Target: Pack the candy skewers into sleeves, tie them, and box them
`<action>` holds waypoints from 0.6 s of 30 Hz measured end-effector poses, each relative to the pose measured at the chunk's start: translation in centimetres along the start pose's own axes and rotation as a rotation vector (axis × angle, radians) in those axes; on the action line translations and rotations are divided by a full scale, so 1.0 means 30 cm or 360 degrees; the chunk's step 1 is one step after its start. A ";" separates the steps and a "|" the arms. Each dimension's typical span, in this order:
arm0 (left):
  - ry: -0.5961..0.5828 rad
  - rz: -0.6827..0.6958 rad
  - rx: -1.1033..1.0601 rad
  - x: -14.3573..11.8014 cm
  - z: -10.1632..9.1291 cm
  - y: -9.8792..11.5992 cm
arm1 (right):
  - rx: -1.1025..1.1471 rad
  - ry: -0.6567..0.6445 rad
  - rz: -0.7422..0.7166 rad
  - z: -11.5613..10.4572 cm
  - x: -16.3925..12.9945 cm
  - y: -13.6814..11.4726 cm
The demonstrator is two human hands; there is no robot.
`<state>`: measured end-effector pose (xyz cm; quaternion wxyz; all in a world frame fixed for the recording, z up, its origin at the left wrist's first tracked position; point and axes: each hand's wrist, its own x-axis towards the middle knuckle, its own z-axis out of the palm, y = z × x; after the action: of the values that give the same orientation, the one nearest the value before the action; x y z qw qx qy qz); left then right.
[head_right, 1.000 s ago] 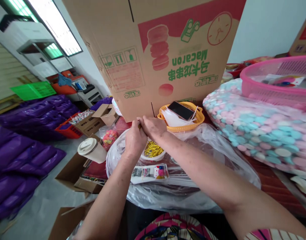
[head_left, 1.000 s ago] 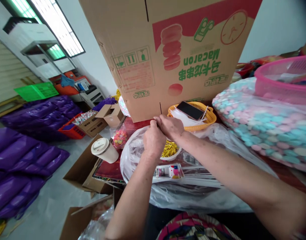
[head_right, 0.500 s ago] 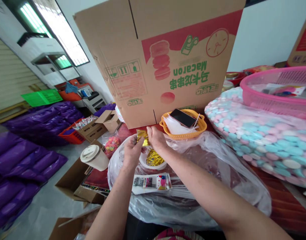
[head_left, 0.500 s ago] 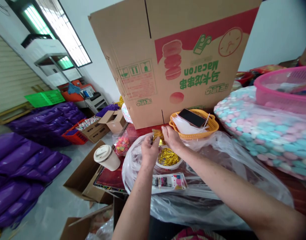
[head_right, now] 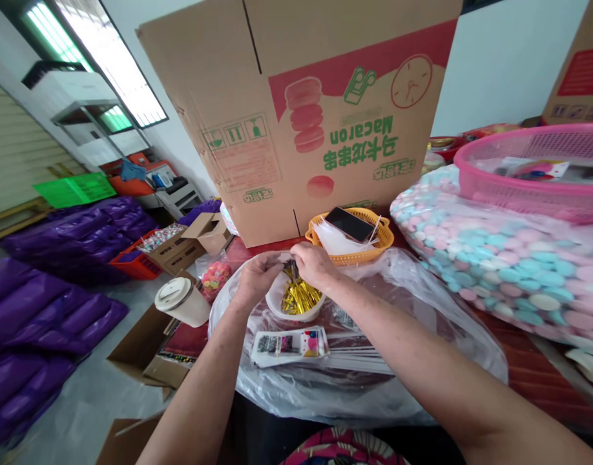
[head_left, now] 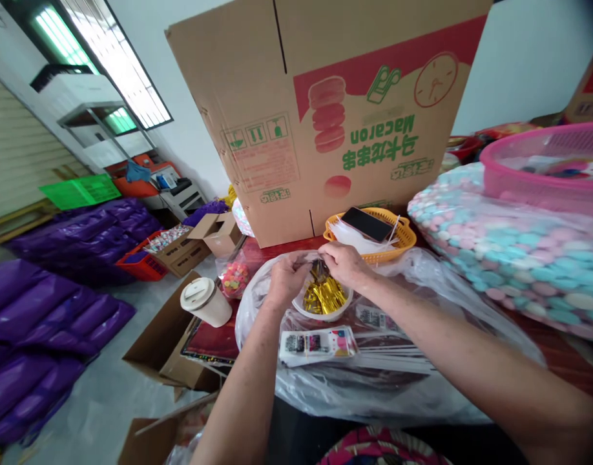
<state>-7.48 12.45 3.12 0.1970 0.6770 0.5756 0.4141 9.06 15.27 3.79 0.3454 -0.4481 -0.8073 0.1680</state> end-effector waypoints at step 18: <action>-0.0019 0.0003 -0.0329 -0.019 -0.059 0.029 | 0.0254 -0.0182 0.0300 -0.102 0.021 -0.079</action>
<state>-8.34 11.30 4.60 0.2690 0.6561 0.5280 0.4674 9.56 14.41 7.59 0.3162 -0.4827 -0.7640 0.2886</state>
